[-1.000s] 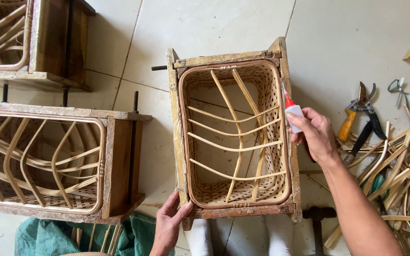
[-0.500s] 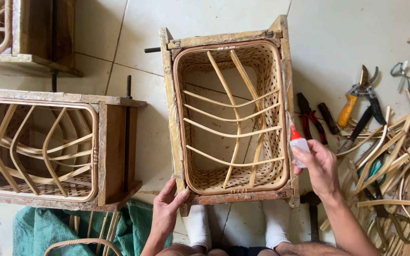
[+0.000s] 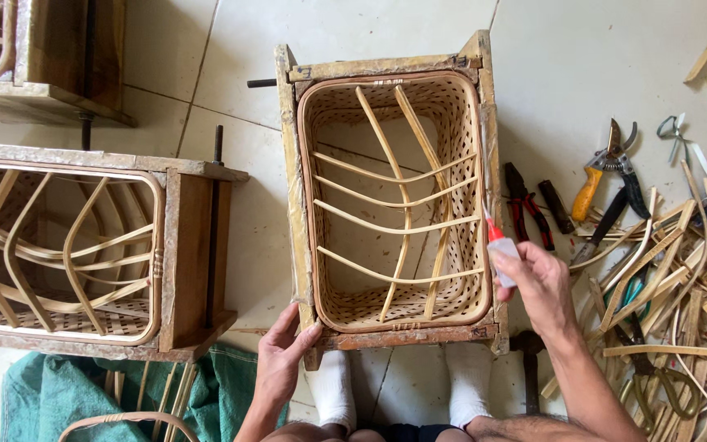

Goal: The person assembles a rectangular woven basket by securing bamboo strips into a wooden mold. They use a hammer to tap strips into place, pliers to adjust the frame, and apply glue along the edges. The basket is flipped and trimmed with scissors to finish the edges.

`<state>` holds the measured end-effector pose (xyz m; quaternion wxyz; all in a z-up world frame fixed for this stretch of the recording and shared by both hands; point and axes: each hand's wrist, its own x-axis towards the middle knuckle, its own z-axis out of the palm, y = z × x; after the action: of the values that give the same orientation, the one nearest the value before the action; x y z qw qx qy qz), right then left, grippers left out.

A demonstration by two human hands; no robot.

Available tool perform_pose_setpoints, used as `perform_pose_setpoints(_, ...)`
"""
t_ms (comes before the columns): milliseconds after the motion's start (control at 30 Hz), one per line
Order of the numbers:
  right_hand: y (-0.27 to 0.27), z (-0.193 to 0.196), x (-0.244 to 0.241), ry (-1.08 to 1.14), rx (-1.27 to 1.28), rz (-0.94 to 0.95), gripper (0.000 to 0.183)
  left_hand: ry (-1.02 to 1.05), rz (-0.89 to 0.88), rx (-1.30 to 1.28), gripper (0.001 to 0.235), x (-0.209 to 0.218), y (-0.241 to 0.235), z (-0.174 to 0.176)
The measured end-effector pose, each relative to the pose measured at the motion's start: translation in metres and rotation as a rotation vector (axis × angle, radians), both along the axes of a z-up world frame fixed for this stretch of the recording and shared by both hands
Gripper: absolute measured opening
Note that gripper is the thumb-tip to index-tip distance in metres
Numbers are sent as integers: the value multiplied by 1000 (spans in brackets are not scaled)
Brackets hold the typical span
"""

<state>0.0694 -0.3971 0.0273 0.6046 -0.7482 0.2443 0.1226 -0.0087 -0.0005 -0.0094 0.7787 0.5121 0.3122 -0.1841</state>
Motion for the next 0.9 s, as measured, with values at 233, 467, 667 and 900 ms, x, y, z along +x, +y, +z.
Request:
perform_pose_setpoints(233,-1,3,-35,12,-23,8,39,-16,-17,23,66,-2,1,-2)
perform_pose_setpoints(467,2,7,-38,45,53,-39,38,-44,-19,11,68,-2,-1,2)
perform_pose_setpoints(667,5,12,-52,79,36,-36,35,-21,-21,40,69,-5,1,-2)
perform_pose_setpoints(900,2,15,-82,78,-52,-2,33,-94,-4,6,66,-6,-3,0)
